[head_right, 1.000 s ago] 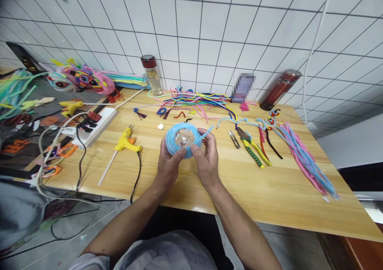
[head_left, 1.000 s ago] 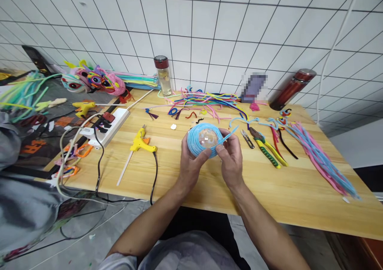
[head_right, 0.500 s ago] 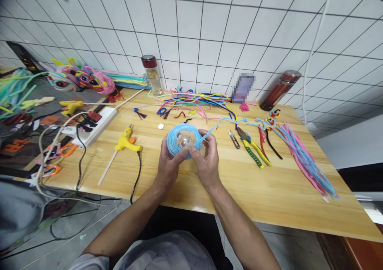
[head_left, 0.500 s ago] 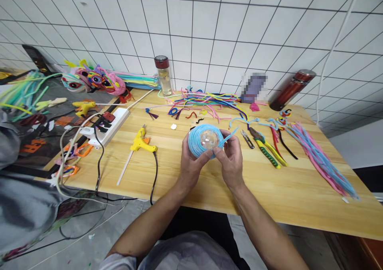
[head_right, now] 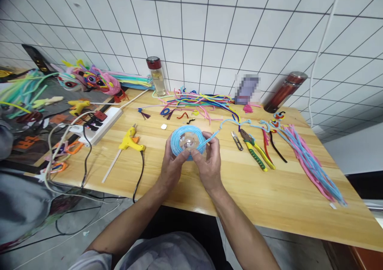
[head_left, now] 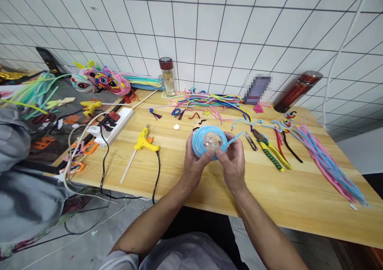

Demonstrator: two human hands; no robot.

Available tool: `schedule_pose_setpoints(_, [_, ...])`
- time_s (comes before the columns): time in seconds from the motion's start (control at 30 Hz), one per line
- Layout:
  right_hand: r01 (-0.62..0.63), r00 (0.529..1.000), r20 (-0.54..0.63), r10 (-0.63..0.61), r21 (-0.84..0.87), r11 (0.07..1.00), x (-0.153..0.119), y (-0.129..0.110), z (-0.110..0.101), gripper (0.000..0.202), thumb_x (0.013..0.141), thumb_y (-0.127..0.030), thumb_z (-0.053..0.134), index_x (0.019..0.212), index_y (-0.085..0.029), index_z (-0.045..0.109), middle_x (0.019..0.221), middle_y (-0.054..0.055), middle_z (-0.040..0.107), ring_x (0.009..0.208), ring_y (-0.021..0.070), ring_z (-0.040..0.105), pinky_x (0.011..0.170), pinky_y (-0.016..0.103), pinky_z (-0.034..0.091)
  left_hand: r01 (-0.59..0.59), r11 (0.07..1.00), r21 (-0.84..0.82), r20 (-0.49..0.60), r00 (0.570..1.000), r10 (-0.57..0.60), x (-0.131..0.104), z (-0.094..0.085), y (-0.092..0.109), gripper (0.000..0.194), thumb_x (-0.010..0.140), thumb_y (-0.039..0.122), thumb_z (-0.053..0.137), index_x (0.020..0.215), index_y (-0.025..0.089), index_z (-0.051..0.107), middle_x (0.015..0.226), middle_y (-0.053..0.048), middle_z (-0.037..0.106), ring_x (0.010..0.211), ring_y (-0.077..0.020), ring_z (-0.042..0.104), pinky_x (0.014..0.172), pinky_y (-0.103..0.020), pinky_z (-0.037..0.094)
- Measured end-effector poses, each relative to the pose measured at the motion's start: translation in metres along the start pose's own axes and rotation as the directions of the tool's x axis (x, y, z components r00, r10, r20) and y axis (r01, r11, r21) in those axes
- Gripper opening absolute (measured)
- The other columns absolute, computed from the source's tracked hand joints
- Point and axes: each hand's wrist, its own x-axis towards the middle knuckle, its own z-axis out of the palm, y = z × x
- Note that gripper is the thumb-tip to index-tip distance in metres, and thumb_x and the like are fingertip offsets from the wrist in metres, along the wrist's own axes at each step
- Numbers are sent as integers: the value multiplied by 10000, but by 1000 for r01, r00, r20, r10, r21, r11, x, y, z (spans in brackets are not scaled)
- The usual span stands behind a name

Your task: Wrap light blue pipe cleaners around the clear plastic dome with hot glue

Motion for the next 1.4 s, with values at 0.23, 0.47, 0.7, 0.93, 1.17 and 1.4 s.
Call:
schedule_pose_setpoints(0.23, [14,1000,1,-14,-19,1000,0,1,-1,518,872,-481,813,1304,-283,607,1287,76,656,1175,277,660,1050,479,546,43,999,-32,54,998,-41,-1,-3,-2,866,833,473,884,1551,298,433,1489,-95,664,1383,-298,649,1204,-457,511])
schedule_pose_setpoints(0.47, [9,1000,-23,-10,-27,1000,-1,2,0,515,869,-471,806,1302,-281,604,1311,78,659,1195,279,657,1057,478,548,56,998,-24,28,998,-55,1,2,2,1037,707,513,963,1555,295,408,1529,-119,626,1428,-335,617,1230,-492,487])
schedule_pose_setpoints(0.7, [-46,999,-18,46,26,999,0,5,1,540,852,-497,814,1295,-275,600,1269,78,698,1140,273,683,1008,472,584,49,999,-2,-41,998,-49,2,7,4,986,622,530,992,1397,250,452,1380,-127,688,1279,-325,690,1124,-497,557])
schedule_pose_setpoints(0.93, [-50,998,25,49,20,999,2,4,-2,531,837,-510,830,1264,-281,614,1222,62,711,1107,270,692,965,451,593,26,999,36,-43,999,-24,3,3,7,940,633,549,971,1368,245,471,1359,-122,691,1265,-330,698,1116,-503,553])
schedule_pose_setpoints(1.17, [-42,999,28,41,13,999,3,5,-4,493,848,-508,818,1249,-286,635,1202,56,714,1068,263,687,936,434,583,39,999,30,-77,996,-36,4,3,5,915,624,556,974,1347,241,511,1327,-115,719,1225,-319,718,1107,-496,569])
schedule_pose_setpoints(1.4, [-16,999,-47,18,44,999,1,2,-2,492,820,-498,856,1213,-271,667,1194,54,706,1071,248,678,940,416,582,59,998,3,-8,998,-59,4,4,6,1027,565,489,1021,1396,249,467,1364,-116,701,1280,-331,693,1126,-493,554])
